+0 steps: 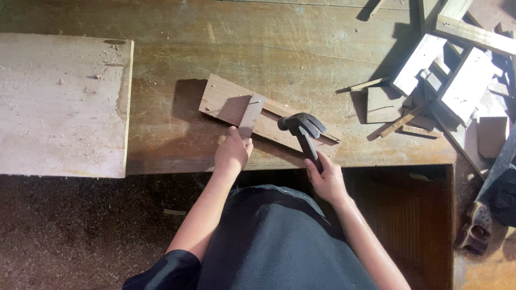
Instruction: The person cuts a thin wooden strip with a hand saw, then uses a hammer to drive nails into small wooden pieces. They assemble the pieces into a small wooden structure and continue cutting and hammering additional pieces.
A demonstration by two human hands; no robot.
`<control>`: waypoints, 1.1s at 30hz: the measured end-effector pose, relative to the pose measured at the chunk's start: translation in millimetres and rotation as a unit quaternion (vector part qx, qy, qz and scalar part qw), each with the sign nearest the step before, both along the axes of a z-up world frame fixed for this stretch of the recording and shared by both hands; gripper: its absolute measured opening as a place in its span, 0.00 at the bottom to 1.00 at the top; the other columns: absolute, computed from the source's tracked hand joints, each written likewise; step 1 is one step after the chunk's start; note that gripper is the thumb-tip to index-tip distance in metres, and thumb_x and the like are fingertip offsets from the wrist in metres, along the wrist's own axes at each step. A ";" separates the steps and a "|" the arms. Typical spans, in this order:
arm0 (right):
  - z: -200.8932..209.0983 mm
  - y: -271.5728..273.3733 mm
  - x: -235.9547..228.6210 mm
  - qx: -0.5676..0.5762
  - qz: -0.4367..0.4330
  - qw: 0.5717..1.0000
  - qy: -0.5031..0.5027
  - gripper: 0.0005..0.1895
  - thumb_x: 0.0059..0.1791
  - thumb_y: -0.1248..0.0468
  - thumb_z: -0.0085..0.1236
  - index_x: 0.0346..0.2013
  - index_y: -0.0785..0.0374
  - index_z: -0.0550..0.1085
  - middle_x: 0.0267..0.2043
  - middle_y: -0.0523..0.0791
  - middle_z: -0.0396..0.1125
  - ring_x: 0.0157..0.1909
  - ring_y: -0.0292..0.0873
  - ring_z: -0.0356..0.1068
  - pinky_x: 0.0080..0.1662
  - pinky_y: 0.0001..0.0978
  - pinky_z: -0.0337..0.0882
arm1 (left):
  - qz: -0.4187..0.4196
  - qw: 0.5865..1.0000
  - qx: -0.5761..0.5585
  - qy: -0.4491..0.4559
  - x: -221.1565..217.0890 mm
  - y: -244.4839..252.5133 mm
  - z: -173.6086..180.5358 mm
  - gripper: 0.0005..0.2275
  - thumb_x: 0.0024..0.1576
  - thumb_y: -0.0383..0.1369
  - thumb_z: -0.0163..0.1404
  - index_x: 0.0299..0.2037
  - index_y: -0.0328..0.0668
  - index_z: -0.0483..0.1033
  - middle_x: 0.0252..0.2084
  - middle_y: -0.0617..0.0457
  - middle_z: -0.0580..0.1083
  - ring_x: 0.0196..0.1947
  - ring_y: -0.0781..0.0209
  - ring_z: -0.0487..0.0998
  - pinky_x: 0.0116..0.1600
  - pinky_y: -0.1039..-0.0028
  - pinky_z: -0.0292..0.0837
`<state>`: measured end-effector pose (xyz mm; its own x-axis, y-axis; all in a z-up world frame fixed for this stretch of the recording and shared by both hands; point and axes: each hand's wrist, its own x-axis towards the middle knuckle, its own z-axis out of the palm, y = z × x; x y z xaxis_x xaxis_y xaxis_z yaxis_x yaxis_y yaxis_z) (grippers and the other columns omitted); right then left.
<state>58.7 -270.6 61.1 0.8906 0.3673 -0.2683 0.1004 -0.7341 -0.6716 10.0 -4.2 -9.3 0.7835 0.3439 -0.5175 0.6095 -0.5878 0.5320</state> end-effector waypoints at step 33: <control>64.5 56.0 20.4 -0.008 0.103 0.976 -0.190 0.20 0.55 0.58 0.51 0.58 0.67 0.64 0.36 0.60 0.73 0.36 0.63 0.76 0.40 0.52 0.75 | -0.037 0.994 0.054 -0.082 -2.4 1.9 -26.2 0.28 0.64 0.45 0.46 0.62 0.26 0.56 0.33 0.33 0.78 0.35 0.39 0.83 0.37 0.57 0.82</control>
